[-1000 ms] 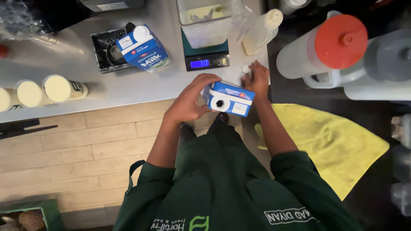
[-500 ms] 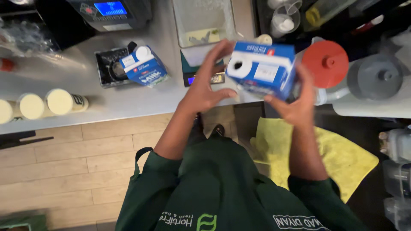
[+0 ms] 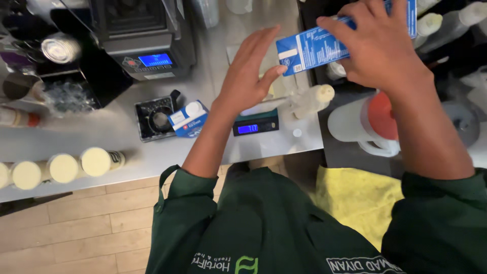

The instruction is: The person pours a blended white liquid from a blender jar into several clear plastic cups, then adds a yellow liquid from a squeeze bottle into the blender jar. They retrieve two milk cartons from a lower cabinet and place them on the counter.

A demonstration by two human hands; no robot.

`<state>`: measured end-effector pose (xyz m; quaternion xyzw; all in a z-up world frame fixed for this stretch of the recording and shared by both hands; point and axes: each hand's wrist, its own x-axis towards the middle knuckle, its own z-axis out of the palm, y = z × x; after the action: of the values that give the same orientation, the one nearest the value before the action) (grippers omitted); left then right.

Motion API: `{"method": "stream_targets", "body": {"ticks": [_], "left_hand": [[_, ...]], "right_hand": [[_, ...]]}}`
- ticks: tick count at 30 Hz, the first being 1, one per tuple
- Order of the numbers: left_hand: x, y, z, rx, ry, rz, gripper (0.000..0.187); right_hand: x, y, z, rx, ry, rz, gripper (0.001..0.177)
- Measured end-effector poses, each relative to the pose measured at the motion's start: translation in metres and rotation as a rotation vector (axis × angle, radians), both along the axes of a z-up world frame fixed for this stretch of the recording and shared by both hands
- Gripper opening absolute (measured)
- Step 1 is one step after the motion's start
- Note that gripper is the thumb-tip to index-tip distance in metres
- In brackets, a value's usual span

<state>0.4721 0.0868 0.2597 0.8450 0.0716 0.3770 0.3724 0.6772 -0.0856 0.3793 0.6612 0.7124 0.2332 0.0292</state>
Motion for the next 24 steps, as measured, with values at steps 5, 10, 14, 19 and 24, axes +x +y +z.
{"method": "stream_targets", "body": {"ticks": [5, 10, 14, 19, 24], "left_hand": [[0.01, 0.013, -0.002, 0.035, 0.101, 0.025, 0.064], [0.016, 0.018, -0.004, 0.025, 0.182, 0.06, 0.096], [0.016, 0.013, -0.01, -0.054, 0.186, 0.121, 0.105], [0.015, 0.013, -0.02, -0.097, 0.129, 0.219, 0.08], [0.006, 0.008, -0.027, -0.251, 0.067, 0.225, 0.08]], "right_hand": [[-0.021, 0.042, 0.013, -0.05, -0.202, 0.052, 0.069], [-0.05, 0.074, 0.019, -0.055, -0.316, 0.153, 0.047], [-0.064, 0.09, 0.023, -0.048, -0.424, 0.155, 0.04], [-0.08, 0.094, 0.031, -0.042, -0.453, 0.16, 0.042], [-0.07, 0.072, 0.038, 0.036, -0.013, 0.216, 0.062]]}}
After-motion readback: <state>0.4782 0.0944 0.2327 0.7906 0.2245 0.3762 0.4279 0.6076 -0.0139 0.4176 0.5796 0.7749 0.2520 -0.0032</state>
